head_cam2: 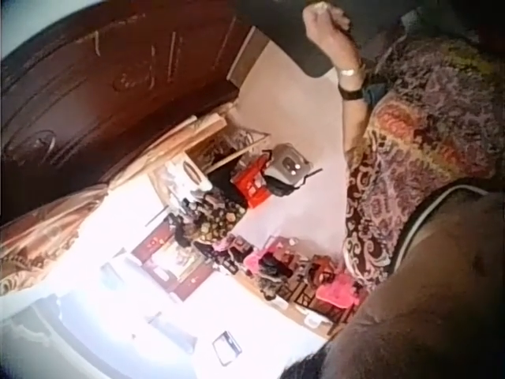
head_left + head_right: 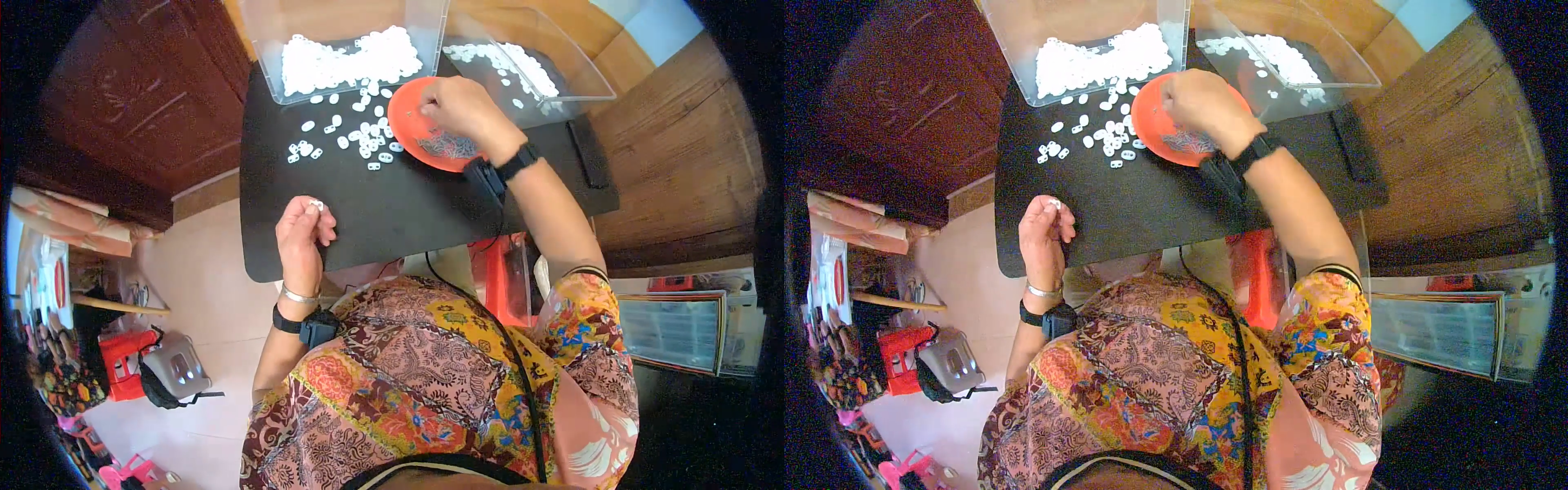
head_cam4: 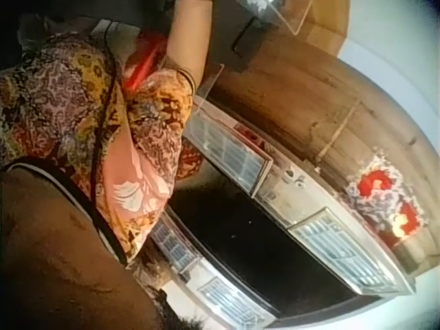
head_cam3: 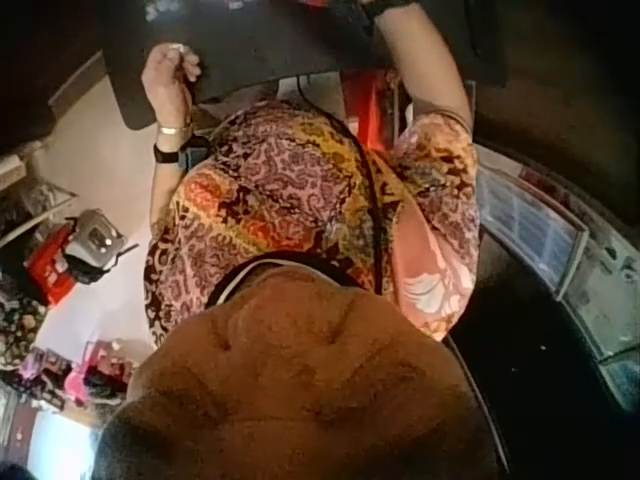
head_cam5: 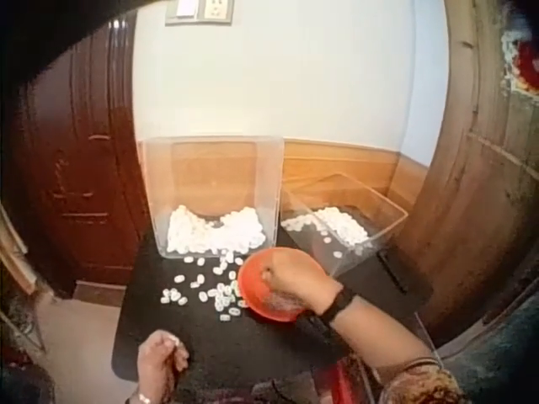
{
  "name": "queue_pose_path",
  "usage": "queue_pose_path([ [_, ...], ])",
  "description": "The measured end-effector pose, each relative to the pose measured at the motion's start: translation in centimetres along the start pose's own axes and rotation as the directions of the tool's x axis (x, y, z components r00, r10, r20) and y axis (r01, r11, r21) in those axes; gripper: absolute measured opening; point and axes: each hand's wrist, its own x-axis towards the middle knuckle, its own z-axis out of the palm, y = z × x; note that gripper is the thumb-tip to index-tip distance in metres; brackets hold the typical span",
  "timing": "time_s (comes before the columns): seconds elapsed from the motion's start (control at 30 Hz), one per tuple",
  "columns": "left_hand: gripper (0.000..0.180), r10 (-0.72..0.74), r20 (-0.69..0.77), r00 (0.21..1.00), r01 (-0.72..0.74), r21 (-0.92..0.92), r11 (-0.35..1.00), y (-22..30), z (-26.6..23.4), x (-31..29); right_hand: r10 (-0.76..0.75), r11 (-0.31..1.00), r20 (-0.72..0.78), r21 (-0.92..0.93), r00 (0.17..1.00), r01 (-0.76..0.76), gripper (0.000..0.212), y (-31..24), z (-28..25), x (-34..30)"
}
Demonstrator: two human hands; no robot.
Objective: Assembling small white plastic components by manually inserting metal pins into them.
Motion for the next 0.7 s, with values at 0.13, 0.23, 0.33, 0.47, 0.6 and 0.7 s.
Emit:
queue_pose_path([
  [0.13,0.014,-0.007,0.000,1.000,0.007,-0.004,1.000,0.3,-0.2,-0.1,0.032,0.997,0.169,-0.079,0.985,-0.019,0.009,0.2,1.0,0.9],
  [0.23,0.014,-0.007,0.007,1.000,0.007,0.007,1.000,0.3,-0.3,-0.2,0.034,0.995,0.171,-0.097,0.985,-0.018,0.008,0.4,2.6,1.7],
  [0.33,0.014,-0.012,0.014,1.000,0.012,0.006,1.000,0.2,-0.5,-0.2,0.098,0.990,0.218,-0.120,0.971,-0.073,0.007,-0.4,2.9,2.2],
  [0.47,0.015,-0.013,0.002,1.000,0.013,-0.008,1.000,0.1,-0.4,-0.2,0.050,0.966,0.246,-0.257,0.968,0.016,0.010,-0.7,3.3,3.0],
  [0.6,0.014,0.003,0.003,1.000,-0.003,0.000,1.000,0.0,-0.5,-0.2,0.097,0.982,0.308,-0.186,0.947,-0.040,0.014,-1.6,2.6,2.5],
  [0.7,0.014,0.008,0.003,1.000,-0.008,-0.018,1.000,-0.2,-0.7,-0.1,0.107,0.974,0.289,-0.221,0.951,-0.042,0.016,-1.2,2.4,2.4],
])
